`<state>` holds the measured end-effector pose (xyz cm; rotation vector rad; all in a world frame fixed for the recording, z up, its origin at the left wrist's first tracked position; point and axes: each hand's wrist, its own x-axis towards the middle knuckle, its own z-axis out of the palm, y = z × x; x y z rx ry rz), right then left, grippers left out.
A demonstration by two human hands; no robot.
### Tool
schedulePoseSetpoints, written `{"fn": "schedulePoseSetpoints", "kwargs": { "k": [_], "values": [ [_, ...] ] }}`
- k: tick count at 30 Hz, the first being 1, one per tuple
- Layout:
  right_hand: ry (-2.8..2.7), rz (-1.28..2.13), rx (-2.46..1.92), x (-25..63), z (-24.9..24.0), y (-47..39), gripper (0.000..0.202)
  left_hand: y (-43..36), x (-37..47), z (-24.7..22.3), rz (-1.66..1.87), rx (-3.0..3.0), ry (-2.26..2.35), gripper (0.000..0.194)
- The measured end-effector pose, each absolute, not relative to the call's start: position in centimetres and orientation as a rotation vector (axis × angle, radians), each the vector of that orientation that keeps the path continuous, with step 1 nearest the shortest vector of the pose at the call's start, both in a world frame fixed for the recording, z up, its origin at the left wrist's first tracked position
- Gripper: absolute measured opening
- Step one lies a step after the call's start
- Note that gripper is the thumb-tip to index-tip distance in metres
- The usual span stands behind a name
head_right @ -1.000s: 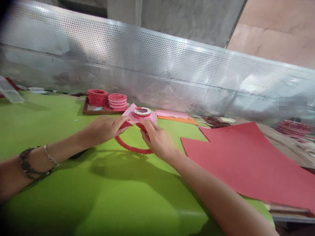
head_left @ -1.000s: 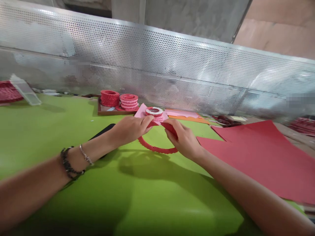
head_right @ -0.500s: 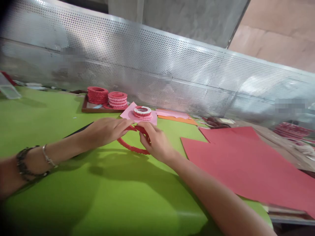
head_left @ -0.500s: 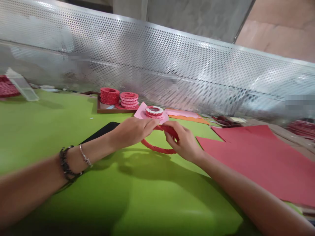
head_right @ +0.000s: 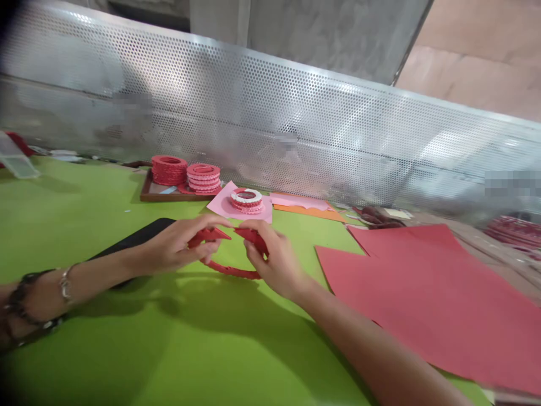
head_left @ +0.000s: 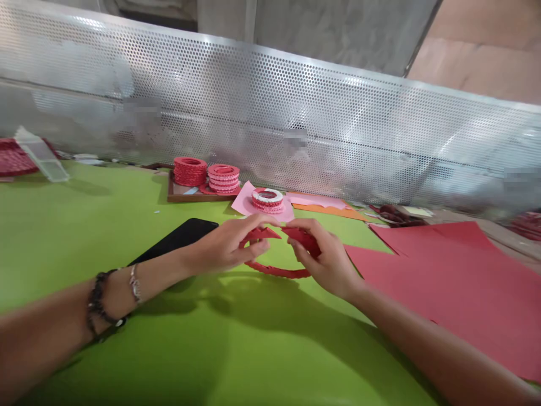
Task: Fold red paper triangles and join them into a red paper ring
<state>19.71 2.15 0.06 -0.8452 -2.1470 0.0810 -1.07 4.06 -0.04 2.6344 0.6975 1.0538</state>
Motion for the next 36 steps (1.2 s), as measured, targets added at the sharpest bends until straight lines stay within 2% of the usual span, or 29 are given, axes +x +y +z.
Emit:
{"fn": "schedulePoseSetpoints", "kwargs": {
  "k": [3, 6, 12, 19, 28, 36],
  "values": [
    [-2.125, 0.077, -0.838, 19.6, 0.0, 1.9, 0.022, 3.8, -0.8, -0.1, 1.031, 2.214, 0.556, 0.023],
    [-2.111, 0.075, -0.842, 19.5, 0.0, 1.8, 0.021, 3.8, -0.9, 0.2, 0.926, 2.078, 0.555, 0.025],
    [-2.080, 0.130, -0.801, 19.2, -0.1, 1.3, 0.011, 3.8, -1.0, 0.9, 0.767, 2.106, 0.525, 0.028],
    [-2.051, 0.097, -0.779, 18.9, -0.1, 0.9, 0.006, 3.4, -0.8, 0.9, 0.854, 2.243, 0.624, 0.030],
    [-2.069, 0.116, -0.748, 18.8, 0.3, 0.8, 0.007, 3.6, -0.7, 1.0, 0.866, 2.337, 0.676, 0.028],
    [-2.112, -0.034, -0.612, 19.1, 0.7, 0.7, 0.010, 3.6, -0.8, 0.9, 0.922, 2.354, 0.749, 0.031]
  ]
}}
